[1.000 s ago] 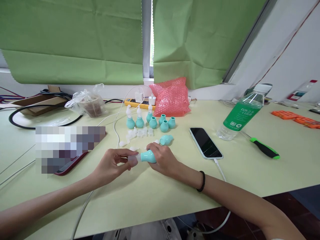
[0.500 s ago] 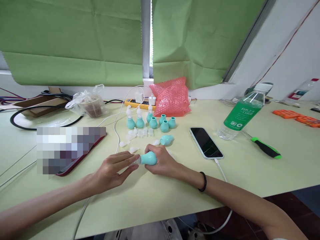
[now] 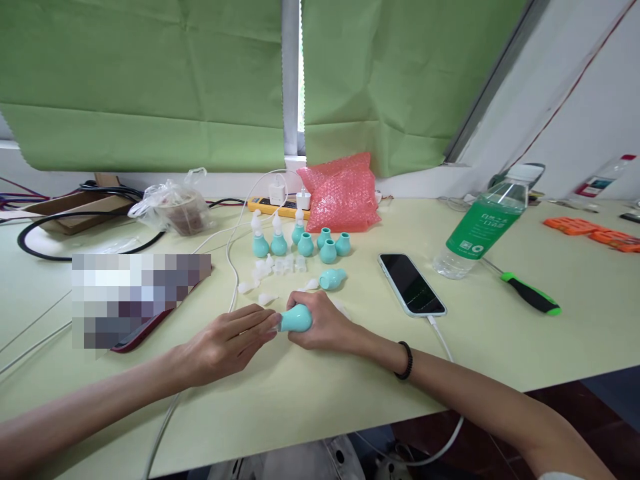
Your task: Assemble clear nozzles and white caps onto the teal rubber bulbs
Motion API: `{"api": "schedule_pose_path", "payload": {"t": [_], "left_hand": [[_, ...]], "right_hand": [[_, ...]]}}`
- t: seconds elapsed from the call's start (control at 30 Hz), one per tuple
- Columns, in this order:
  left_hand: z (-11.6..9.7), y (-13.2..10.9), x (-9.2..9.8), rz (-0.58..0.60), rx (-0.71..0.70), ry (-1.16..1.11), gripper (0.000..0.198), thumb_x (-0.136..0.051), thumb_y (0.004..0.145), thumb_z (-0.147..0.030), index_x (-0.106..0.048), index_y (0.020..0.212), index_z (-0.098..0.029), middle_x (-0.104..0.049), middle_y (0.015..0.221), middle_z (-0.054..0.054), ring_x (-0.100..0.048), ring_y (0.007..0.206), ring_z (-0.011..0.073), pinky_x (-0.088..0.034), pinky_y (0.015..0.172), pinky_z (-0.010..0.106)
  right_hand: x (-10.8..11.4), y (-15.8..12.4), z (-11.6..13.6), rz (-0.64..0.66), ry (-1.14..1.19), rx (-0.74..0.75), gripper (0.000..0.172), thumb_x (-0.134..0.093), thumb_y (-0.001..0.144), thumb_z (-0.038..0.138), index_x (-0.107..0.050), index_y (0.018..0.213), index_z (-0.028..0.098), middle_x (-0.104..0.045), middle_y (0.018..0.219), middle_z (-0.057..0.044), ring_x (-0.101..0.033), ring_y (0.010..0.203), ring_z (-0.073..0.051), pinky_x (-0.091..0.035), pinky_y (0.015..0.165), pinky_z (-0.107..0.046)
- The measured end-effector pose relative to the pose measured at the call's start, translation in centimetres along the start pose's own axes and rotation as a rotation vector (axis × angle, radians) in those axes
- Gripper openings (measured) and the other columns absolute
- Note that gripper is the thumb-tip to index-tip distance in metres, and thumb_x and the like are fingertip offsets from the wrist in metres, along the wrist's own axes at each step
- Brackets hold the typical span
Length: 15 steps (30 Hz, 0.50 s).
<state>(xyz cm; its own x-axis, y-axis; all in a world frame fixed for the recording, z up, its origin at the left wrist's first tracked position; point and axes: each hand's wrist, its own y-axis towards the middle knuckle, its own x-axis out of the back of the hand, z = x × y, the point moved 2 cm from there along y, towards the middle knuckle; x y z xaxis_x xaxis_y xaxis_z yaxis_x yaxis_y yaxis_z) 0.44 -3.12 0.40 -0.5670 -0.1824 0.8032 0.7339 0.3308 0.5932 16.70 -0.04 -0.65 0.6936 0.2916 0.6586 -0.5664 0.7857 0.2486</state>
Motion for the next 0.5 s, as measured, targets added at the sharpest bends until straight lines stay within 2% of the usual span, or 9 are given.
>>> {"api": "schedule_pose_path", "payload": {"t": [0.1, 0.23, 0.33, 0.4, 0.5], "left_hand": [[0.4, 0.1, 0.2, -0.025, 0.026, -0.054, 0.03, -0.042, 0.08, -0.01, -0.047, 0.109, -0.014, -0.062, 0.083, 0.009, -0.056, 0.075, 0.0166, -0.047, 0.065, 0.03], [1.7, 0.7, 1.8, -0.08, 0.114, -0.132, 0.048, -0.052, 0.073, -0.021, -0.04, 0.119, -0.015, -0.059, 0.099, 0.01, -0.053, 0.086, 0.019, -0.046, 0.074, 0.033], [3.1, 0.9, 2.7, -0.071, 0.24, -0.018, 0.045, -0.052, 0.072, -0.025, -0.046, 0.115, -0.013, -0.058, 0.101, 0.011, -0.051, 0.088, 0.0207, -0.044, 0.076, 0.035], [4.0, 0.9, 2.8, -0.002, 0.35, 0.181, 0.034, -0.048, 0.075, -0.027, -0.055, 0.105, -0.013, -0.061, 0.093, 0.011, -0.049, 0.086, 0.0233, -0.045, 0.069, 0.036], [4.9, 0.5, 2.0, 0.182, 0.455, 0.459, 0.026, -0.045, 0.077, -0.025, -0.064, 0.09, -0.014, -0.06, 0.086, 0.012, -0.046, 0.087, 0.0282, -0.043, 0.064, 0.038]], "right_hand": [[0.2, 0.0, 0.3, -0.024, -0.005, -0.003, 0.017, -0.052, 0.053, 0.01, -0.045, 0.067, 0.018, -0.045, 0.058, 0.005, -0.041, 0.052, -0.008, -0.033, 0.047, -0.019], [0.6, 0.1, 0.6, -0.104, 0.008, -0.021, 0.015, -0.055, 0.057, 0.014, -0.047, 0.07, 0.017, -0.049, 0.063, 0.003, -0.045, 0.058, -0.009, -0.036, 0.053, -0.02], [1.1, 0.3, 0.4, -0.176, 0.06, -0.078, 0.016, -0.059, 0.061, 0.022, -0.047, 0.07, 0.017, -0.047, 0.064, 0.003, -0.044, 0.059, -0.009, -0.037, 0.054, -0.021], [1.3, 0.4, 0.2, -0.198, 0.126, -0.116, 0.02, -0.062, 0.06, 0.026, -0.046, 0.07, 0.018, -0.045, 0.063, 0.004, -0.042, 0.057, -0.008, -0.036, 0.051, -0.02], [1.4, 0.5, -0.1, -0.162, 0.303, -0.173, 0.024, -0.063, 0.061, 0.029, -0.044, 0.07, 0.018, -0.04, 0.059, 0.006, -0.038, 0.048, -0.005, -0.032, 0.043, -0.018]]}}
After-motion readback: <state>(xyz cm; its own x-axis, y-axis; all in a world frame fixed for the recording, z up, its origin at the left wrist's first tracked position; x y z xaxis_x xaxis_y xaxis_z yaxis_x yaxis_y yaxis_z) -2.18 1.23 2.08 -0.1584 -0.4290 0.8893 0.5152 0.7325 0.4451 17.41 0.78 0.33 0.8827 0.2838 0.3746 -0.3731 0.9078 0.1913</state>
